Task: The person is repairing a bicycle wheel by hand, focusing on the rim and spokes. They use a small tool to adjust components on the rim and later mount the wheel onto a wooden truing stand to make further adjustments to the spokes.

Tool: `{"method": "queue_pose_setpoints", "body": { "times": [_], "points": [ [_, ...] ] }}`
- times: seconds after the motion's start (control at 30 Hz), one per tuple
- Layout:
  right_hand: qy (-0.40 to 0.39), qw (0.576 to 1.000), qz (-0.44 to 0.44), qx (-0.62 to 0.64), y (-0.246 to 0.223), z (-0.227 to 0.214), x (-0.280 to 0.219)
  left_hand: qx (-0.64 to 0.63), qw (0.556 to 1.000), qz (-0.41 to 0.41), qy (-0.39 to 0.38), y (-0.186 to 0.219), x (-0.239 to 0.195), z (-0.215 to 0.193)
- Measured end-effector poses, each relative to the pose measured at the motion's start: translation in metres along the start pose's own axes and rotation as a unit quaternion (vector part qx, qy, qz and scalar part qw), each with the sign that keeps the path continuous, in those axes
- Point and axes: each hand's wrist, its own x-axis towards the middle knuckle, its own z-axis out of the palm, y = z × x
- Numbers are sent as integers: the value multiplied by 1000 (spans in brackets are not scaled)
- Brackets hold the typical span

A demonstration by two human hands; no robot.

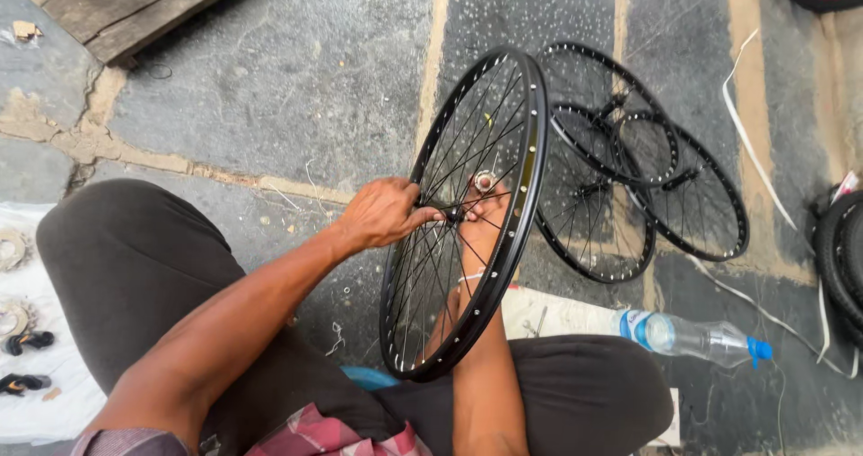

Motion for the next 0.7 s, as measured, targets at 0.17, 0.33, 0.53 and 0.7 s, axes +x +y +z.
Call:
{"method": "queue_pose_setpoints", "body": {
  "times": [0.17, 0.33, 0.53, 0.7],
  "points": [
    [44, 987, -15, -152, 18, 5, 17, -60, 981, -182, 44, -9, 12, 10],
    [55, 997, 62, -9, 32, 7, 32, -455, 784, -412, -89, -57, 36, 16],
    [30, 997, 57, -36, 28, -5, 42, -482, 776, -405, 21, -63, 20, 42],
    [72, 995, 59, 27, 47, -17, 59, -465, 784, -408, 51, -62, 12, 33]
  ]
}}
